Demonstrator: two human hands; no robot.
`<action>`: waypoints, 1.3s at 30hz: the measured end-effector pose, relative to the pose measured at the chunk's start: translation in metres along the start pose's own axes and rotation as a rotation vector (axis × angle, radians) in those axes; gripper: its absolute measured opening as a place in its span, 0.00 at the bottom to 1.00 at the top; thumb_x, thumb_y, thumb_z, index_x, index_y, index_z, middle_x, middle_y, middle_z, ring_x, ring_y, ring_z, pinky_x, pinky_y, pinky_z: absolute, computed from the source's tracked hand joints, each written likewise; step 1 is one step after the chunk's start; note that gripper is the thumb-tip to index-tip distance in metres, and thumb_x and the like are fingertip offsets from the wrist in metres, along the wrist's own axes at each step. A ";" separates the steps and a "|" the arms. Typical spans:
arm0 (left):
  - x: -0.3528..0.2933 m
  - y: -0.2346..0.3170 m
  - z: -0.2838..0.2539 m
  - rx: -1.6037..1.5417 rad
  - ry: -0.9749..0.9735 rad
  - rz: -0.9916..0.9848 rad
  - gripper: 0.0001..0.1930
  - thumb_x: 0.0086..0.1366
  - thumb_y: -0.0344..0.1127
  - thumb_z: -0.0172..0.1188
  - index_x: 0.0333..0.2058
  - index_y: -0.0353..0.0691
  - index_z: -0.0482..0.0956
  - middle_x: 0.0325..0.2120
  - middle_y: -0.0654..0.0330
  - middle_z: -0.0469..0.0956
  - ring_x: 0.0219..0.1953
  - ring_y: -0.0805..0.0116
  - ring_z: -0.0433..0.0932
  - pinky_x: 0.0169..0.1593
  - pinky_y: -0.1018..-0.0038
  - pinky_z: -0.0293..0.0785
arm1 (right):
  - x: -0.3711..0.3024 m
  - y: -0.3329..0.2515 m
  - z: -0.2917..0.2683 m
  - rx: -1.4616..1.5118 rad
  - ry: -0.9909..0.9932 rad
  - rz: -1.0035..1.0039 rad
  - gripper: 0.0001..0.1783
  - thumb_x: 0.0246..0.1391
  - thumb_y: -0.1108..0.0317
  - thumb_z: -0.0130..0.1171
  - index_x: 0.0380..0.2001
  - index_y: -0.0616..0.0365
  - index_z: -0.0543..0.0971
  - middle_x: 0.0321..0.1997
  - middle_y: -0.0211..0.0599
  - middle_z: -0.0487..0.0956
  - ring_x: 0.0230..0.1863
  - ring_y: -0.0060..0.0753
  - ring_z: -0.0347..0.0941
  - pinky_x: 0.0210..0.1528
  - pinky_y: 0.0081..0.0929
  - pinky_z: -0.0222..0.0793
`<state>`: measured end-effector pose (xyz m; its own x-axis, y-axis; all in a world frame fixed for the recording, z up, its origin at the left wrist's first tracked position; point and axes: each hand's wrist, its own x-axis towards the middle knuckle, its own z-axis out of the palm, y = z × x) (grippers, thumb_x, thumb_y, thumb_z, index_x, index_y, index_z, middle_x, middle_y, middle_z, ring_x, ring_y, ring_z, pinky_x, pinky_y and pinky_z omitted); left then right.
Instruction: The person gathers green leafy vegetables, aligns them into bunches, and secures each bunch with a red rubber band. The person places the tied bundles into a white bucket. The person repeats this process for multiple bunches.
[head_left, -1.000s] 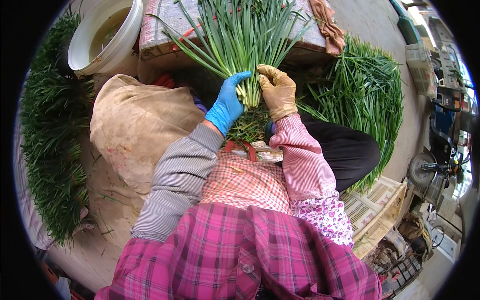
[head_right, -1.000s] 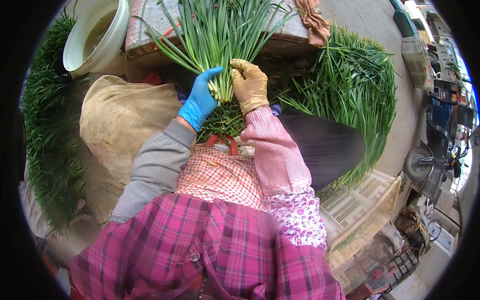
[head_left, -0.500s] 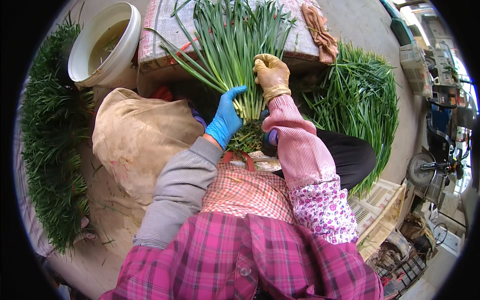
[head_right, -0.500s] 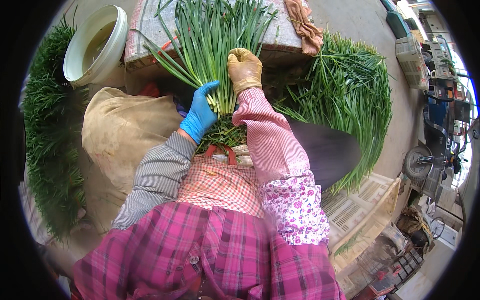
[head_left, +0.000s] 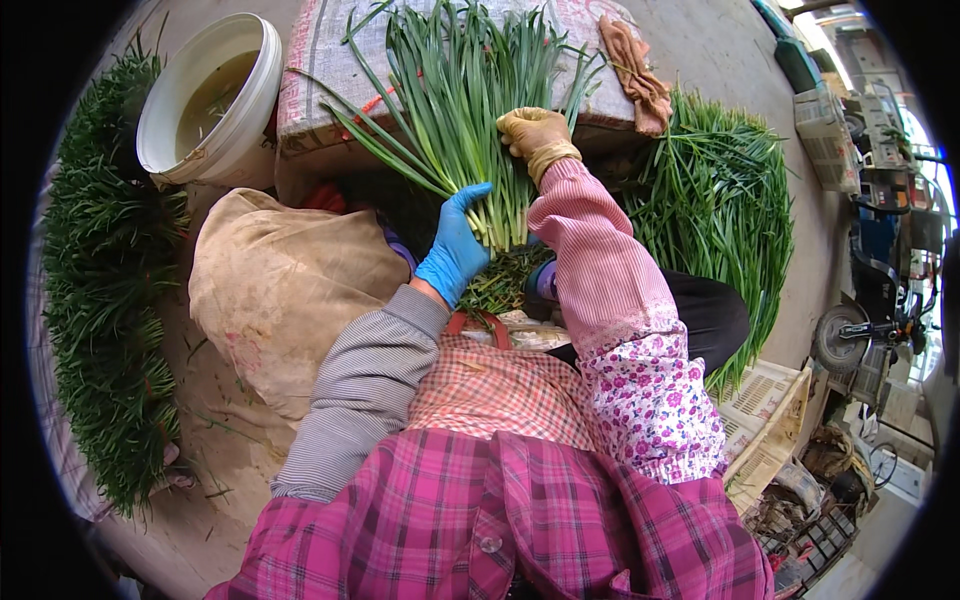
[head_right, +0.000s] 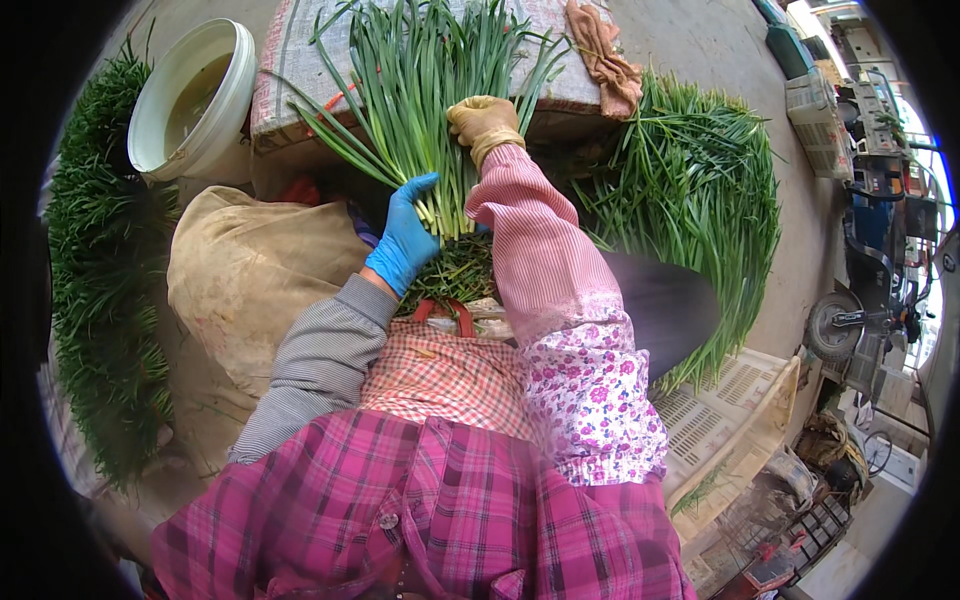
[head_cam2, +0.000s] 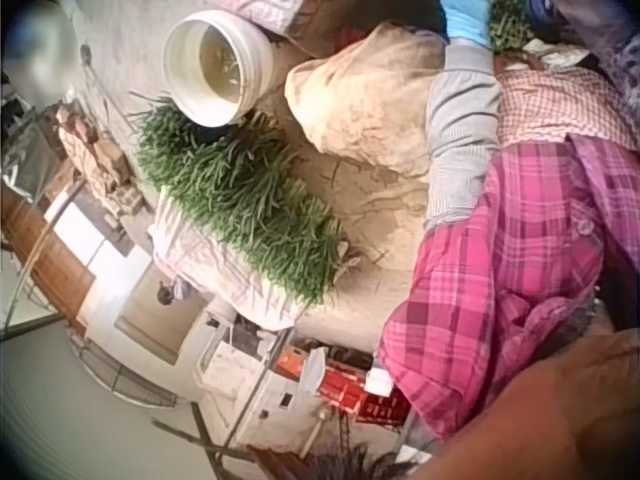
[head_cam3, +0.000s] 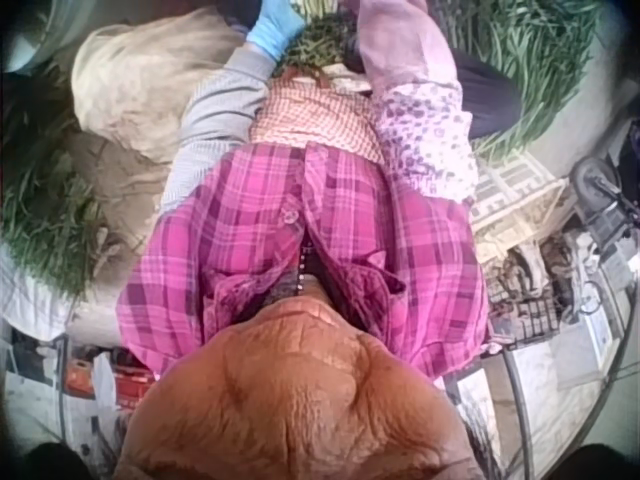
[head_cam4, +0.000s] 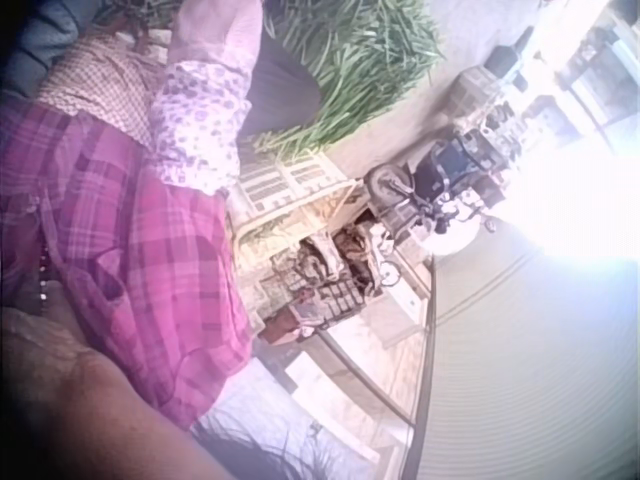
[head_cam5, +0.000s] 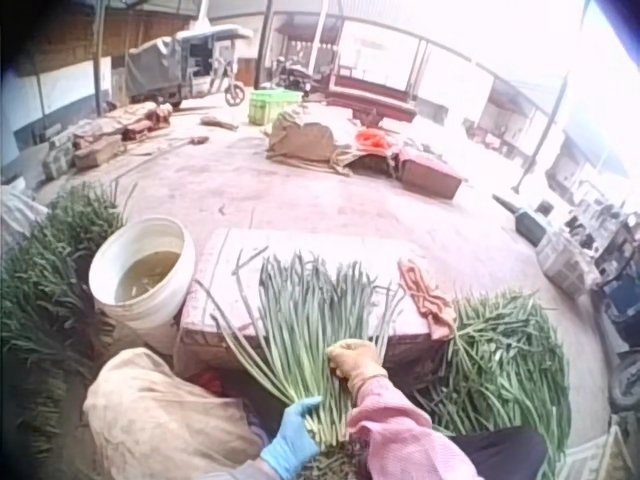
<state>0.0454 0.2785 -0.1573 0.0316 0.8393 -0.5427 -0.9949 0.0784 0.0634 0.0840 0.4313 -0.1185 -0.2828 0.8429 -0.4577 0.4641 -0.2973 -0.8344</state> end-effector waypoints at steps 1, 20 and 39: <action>0.000 0.000 -0.001 -0.010 -0.021 -0.003 0.17 0.59 0.40 0.52 0.44 0.36 0.74 0.40 0.51 0.78 0.41 0.53 0.78 0.50 0.52 0.73 | 0.000 0.002 -0.004 0.067 -0.049 -0.001 0.06 0.48 0.65 0.66 0.29 0.55 0.82 0.21 0.27 0.78 0.14 0.16 0.66 0.15 0.15 0.59; 0.003 0.010 0.013 -0.084 0.009 -0.226 0.19 0.59 0.40 0.57 0.45 0.35 0.74 0.35 0.47 0.79 0.31 0.56 0.80 0.28 0.70 0.78 | -0.148 0.021 -0.029 0.122 -0.291 -1.101 0.05 0.53 0.77 0.58 0.35 0.62 0.78 0.36 0.38 0.80 0.36 0.30 0.77 0.38 0.23 0.71; 0.006 0.011 -0.001 0.264 -0.008 -0.106 0.10 0.60 0.32 0.58 0.40 0.36 0.77 0.32 0.59 0.80 0.23 0.73 0.77 0.19 0.81 0.70 | -0.222 0.052 -0.062 -0.469 -0.885 -0.394 0.14 0.44 0.78 0.62 0.38 0.57 0.79 0.36 0.41 0.80 0.39 0.43 0.77 0.41 0.28 0.73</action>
<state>0.0346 0.2837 -0.1605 0.1358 0.8228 -0.5518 -0.9266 0.3026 0.2231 0.2234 0.2564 -0.0413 -0.9025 0.1619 -0.3991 0.4299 0.2842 -0.8570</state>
